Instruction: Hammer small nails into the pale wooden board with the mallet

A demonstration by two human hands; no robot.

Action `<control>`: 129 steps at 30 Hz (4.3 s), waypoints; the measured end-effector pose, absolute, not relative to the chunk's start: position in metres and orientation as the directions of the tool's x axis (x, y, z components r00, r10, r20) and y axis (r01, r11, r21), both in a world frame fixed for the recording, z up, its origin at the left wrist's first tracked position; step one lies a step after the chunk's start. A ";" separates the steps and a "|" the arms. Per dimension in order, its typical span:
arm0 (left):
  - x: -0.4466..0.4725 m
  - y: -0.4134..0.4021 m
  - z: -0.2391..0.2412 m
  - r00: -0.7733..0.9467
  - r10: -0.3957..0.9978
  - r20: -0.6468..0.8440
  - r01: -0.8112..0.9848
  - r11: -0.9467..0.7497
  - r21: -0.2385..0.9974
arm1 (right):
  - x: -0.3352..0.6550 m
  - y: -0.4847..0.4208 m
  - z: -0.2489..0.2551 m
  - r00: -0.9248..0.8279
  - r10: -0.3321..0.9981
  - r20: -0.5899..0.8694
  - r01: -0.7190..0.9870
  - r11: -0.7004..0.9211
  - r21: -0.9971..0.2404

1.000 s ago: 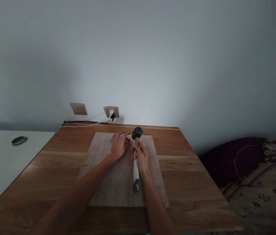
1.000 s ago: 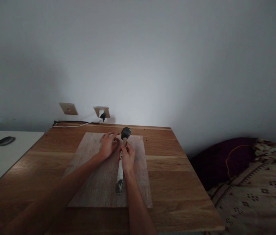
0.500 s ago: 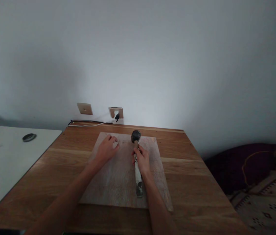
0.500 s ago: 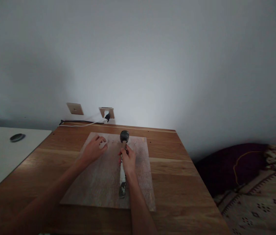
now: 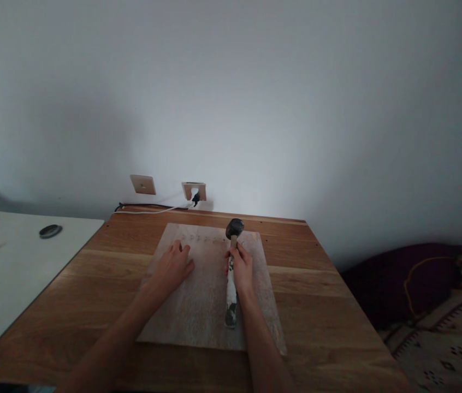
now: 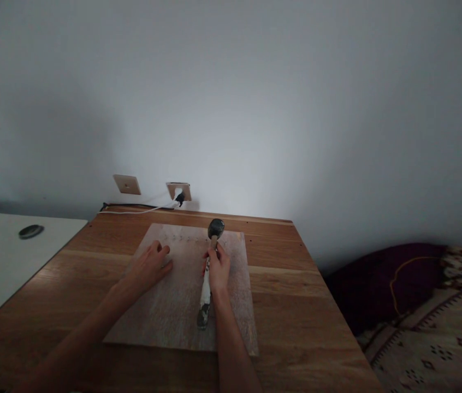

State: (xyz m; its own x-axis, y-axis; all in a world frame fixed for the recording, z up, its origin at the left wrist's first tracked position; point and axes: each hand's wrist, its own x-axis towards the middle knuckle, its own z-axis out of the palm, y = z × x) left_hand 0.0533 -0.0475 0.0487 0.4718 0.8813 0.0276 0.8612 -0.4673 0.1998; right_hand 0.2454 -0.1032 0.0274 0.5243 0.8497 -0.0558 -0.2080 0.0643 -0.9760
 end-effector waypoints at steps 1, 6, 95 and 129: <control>0.052 -0.049 0.051 0.469 0.883 0.005 0.865 -0.461 0.200 | 0.247 -0.103 0.028 0.535 0.842 -0.063 -0.212 0.061 -0.975; 0.050 -0.051 0.054 0.577 0.809 -0.114 0.802 -0.535 0.267 | 0.249 -0.103 0.029 0.540 0.835 -0.107 -0.226 0.021 -0.974; 0.187 -0.018 0.014 0.420 0.836 0.354 0.655 -0.549 0.519 | 0.254 -0.109 0.036 0.744 0.667 -0.035 -0.234 0.210 -0.949; 0.184 -0.021 0.023 0.456 0.837 0.302 0.637 -0.544 0.546 | 0.241 -0.111 0.025 0.623 0.782 0.002 -0.119 0.098 -0.988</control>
